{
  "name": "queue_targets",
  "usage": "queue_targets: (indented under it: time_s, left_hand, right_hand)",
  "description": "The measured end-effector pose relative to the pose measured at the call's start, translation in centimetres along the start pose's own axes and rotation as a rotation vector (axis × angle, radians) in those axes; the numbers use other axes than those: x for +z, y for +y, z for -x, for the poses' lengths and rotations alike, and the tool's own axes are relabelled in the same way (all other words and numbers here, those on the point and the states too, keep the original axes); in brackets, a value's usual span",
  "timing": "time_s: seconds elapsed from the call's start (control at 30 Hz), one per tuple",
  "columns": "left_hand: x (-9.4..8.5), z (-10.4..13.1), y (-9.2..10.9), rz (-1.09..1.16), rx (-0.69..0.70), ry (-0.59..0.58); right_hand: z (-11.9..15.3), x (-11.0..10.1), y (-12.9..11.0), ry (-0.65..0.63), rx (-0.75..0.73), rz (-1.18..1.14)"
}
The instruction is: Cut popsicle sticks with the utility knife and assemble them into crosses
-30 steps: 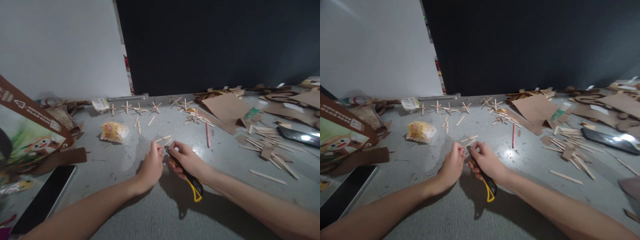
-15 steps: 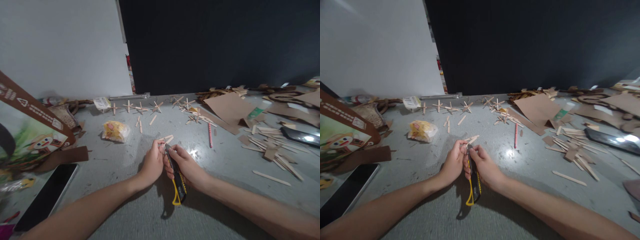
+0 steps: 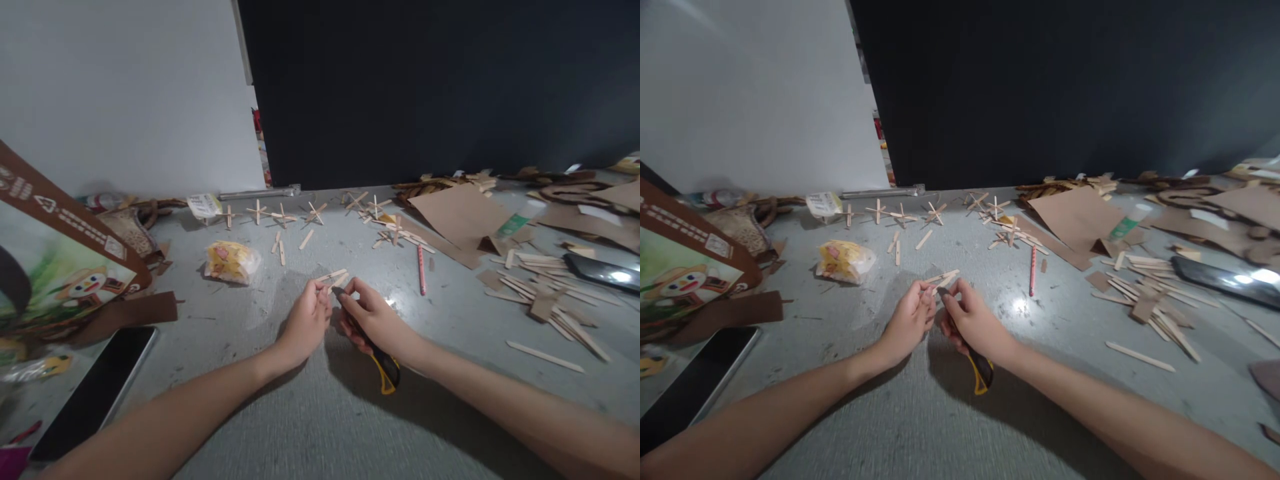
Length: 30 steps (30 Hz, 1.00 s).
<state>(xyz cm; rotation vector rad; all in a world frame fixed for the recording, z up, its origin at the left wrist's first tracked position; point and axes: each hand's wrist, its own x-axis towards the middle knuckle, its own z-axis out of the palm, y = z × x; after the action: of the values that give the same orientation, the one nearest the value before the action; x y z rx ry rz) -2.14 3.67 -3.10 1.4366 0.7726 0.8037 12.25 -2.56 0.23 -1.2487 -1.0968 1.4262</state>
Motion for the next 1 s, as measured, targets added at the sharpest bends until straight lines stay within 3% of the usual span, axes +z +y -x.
queue_targets:
  time_s: [0.17, 0.27, 0.4, 0.6, 0.73, 1.0]
  left_hand:
    - [-0.4, -0.3, 0.4, 0.120, -0.015, -0.074]
    - [-0.4, -0.3, 0.7, 0.132, -0.034, -0.086]
    - [0.0, 0.1, 0.8, 0.104, -0.015, -0.048]
    - [0.2, 0.8, 0.3, -0.029, 0.055, -0.033]
    - [0.1, 0.8, -0.2, -0.047, 0.094, -0.056]
    - [0.2, 0.9, -0.3, -0.041, 0.070, -0.034]
  right_hand:
    - [-0.4, -1.3, -0.5, -0.136, 0.041, -0.132]
    - [-0.6, -1.8, -0.8, -0.151, -0.008, -0.145]
    - [-0.5, -1.9, -1.3, 0.003, -0.109, -0.003]
    - [0.2, -1.8, -2.1, 0.297, -0.406, 0.533]
    - [0.3, -1.8, -1.7, 0.319, -0.420, 0.692]
    - [0.3, -1.5, -1.3, 0.337, -0.399, 0.769]
